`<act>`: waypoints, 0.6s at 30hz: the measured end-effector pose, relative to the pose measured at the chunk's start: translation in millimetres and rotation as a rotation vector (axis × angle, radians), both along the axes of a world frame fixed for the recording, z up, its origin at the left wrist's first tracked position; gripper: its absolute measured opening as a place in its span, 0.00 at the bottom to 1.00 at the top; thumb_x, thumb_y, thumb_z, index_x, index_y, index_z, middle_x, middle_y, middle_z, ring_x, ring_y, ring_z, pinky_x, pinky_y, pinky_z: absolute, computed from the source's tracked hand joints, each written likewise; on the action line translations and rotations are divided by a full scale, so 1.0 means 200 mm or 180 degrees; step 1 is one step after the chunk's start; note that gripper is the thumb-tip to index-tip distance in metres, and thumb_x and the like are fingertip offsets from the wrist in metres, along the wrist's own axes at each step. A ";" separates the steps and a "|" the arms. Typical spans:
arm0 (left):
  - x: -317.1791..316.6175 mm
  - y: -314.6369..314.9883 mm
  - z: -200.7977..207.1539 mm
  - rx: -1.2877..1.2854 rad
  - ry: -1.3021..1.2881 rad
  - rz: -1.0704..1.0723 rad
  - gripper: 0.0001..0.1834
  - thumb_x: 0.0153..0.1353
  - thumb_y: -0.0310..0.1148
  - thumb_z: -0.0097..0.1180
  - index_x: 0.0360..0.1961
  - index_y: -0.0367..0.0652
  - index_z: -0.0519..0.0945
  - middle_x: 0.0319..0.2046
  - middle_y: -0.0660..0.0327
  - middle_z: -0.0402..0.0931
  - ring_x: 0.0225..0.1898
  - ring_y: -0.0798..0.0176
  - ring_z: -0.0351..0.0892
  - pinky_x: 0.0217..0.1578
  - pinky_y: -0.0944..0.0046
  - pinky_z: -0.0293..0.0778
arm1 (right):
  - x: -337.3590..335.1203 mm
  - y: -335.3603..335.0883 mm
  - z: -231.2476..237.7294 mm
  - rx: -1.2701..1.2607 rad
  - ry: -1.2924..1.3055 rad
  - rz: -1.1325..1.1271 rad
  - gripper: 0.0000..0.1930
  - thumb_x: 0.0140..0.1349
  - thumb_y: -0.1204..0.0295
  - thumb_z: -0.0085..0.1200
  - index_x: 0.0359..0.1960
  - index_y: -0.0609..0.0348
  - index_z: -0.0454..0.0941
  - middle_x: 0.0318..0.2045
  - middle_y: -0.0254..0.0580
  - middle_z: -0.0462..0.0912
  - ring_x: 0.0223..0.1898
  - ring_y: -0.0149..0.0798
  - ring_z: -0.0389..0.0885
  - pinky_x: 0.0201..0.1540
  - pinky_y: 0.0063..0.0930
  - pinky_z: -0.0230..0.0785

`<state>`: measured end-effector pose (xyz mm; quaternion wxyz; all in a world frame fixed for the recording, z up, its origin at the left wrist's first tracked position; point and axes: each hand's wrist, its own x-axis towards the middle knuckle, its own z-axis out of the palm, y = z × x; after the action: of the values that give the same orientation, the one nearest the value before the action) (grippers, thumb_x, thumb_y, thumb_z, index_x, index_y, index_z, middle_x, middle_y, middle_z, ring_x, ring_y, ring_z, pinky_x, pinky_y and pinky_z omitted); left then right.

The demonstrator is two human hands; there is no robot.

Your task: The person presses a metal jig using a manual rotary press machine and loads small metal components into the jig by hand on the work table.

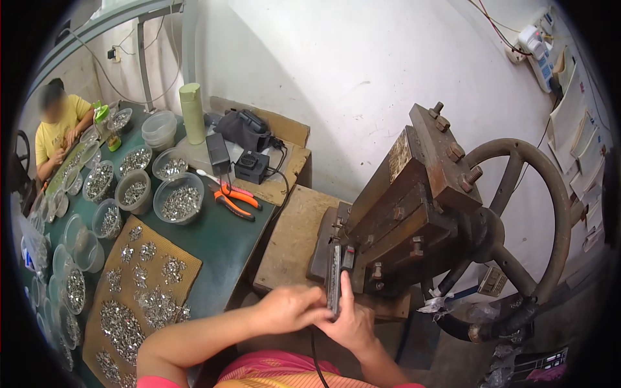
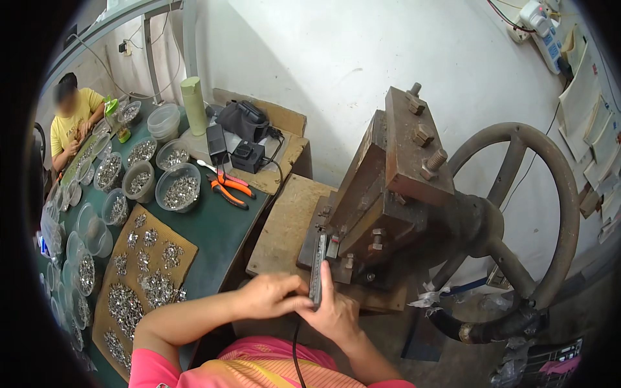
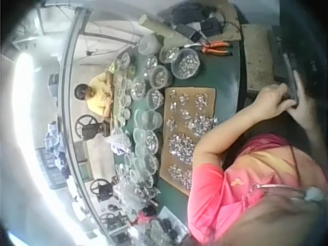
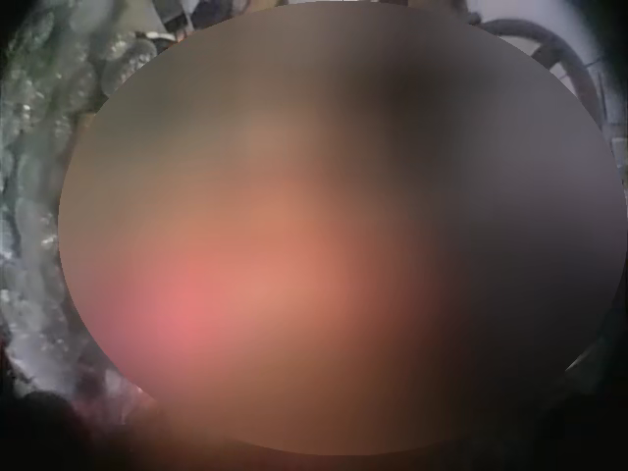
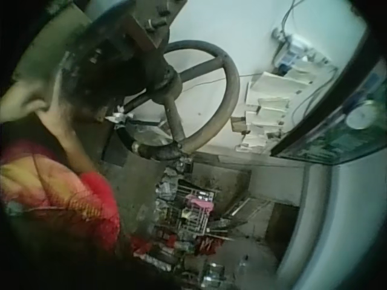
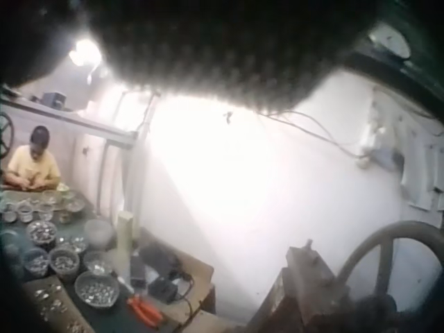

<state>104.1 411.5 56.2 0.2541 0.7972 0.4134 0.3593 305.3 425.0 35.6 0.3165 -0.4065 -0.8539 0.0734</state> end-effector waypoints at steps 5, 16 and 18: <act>-0.01 -0.09 0.01 -0.0742 -0.0032 0.0287 0.20 0.62 0.41 0.68 0.41 0.39 0.72 0.31 0.49 0.78 0.35 0.44 0.82 0.37 0.50 0.77 | -0.05 0.01 -0.04 -0.0404 0.0239 0.0184 0.57 0.51 0.55 0.75 0.75 0.70 0.50 0.26 0.45 0.85 0.25 0.46 0.86 0.27 0.38 0.76; -0.12 -0.09 -0.11 0.0367 0.0022 0.0081 0.14 0.62 0.33 0.64 0.40 0.40 0.72 0.40 0.52 0.72 0.46 0.44 0.74 0.46 0.49 0.73 | 0.71 -0.29 -0.39 -0.0982 0.3457 -0.1459 0.33 0.73 0.70 0.51 0.76 0.57 0.52 0.71 0.50 0.66 0.69 0.47 0.68 0.68 0.47 0.64; -0.13 -0.10 -0.12 0.0500 0.0063 0.0036 0.14 0.61 0.33 0.64 0.41 0.40 0.72 0.43 0.52 0.72 0.48 0.44 0.74 0.47 0.49 0.73 | 0.75 -0.28 -0.32 -0.0018 0.3388 -0.1235 0.37 0.70 0.70 0.52 0.76 0.65 0.47 0.72 0.55 0.62 0.72 0.50 0.63 0.73 0.45 0.57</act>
<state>77.5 391.7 32.7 0.1847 0.8158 0.3910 0.3840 454.4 369.6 -27.8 0.7101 -0.4638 -0.4860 0.2110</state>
